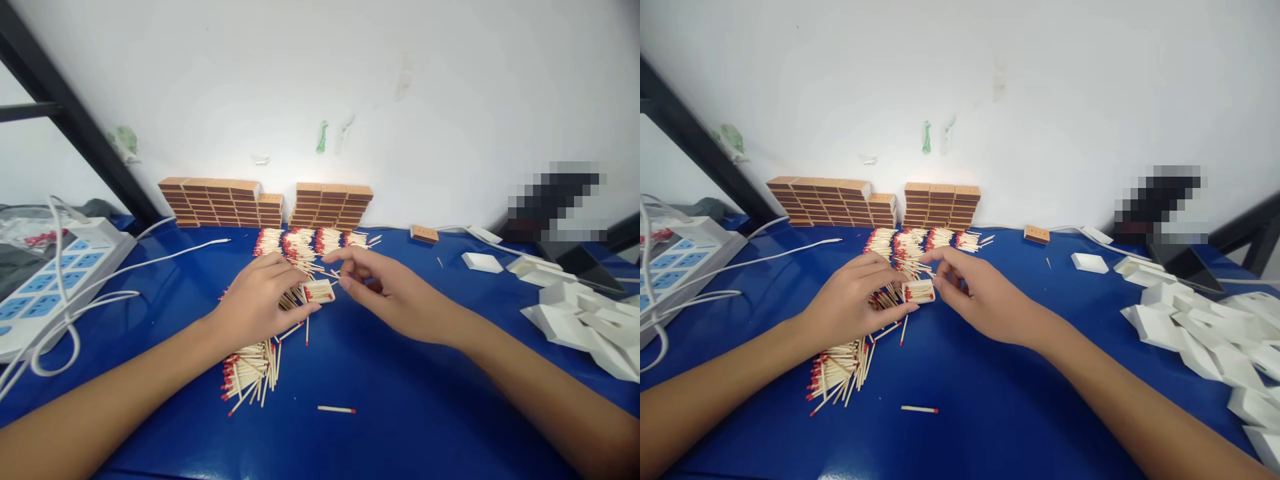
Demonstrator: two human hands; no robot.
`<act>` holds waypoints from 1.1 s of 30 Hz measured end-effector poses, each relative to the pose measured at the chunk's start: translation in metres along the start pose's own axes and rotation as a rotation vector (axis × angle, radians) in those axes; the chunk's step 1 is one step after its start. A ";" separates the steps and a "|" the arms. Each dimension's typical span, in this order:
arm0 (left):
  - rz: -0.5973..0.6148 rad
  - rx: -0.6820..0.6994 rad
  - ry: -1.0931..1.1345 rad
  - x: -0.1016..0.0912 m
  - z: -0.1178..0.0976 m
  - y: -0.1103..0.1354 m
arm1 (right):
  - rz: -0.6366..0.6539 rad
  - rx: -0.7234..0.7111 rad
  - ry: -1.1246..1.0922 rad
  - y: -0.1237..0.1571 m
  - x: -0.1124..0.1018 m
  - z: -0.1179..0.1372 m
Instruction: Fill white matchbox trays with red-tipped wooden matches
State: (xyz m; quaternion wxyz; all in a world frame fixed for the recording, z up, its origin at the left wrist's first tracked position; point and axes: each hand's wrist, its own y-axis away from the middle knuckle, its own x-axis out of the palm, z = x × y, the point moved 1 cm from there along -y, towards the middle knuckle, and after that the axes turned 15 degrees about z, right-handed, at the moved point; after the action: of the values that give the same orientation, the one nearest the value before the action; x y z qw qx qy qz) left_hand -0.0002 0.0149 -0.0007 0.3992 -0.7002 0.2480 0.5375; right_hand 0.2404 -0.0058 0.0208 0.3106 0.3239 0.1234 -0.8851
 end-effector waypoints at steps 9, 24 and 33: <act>-0.060 0.018 0.071 -0.002 -0.006 0.000 | -0.237 0.009 -0.236 -0.009 0.020 -0.010; -0.050 0.026 0.084 -0.001 -0.003 -0.001 | -0.187 -0.015 0.295 -0.008 0.011 -0.026; 0.008 0.029 0.082 0.001 -0.005 0.000 | -0.056 0.085 0.189 -0.013 0.015 -0.031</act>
State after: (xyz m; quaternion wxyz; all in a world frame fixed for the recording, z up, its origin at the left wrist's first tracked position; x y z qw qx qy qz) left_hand 0.0027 0.0104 -0.0012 0.3966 -0.7148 0.2744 0.5064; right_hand 0.2391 0.0099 -0.0118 0.2586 0.4151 0.1235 -0.8635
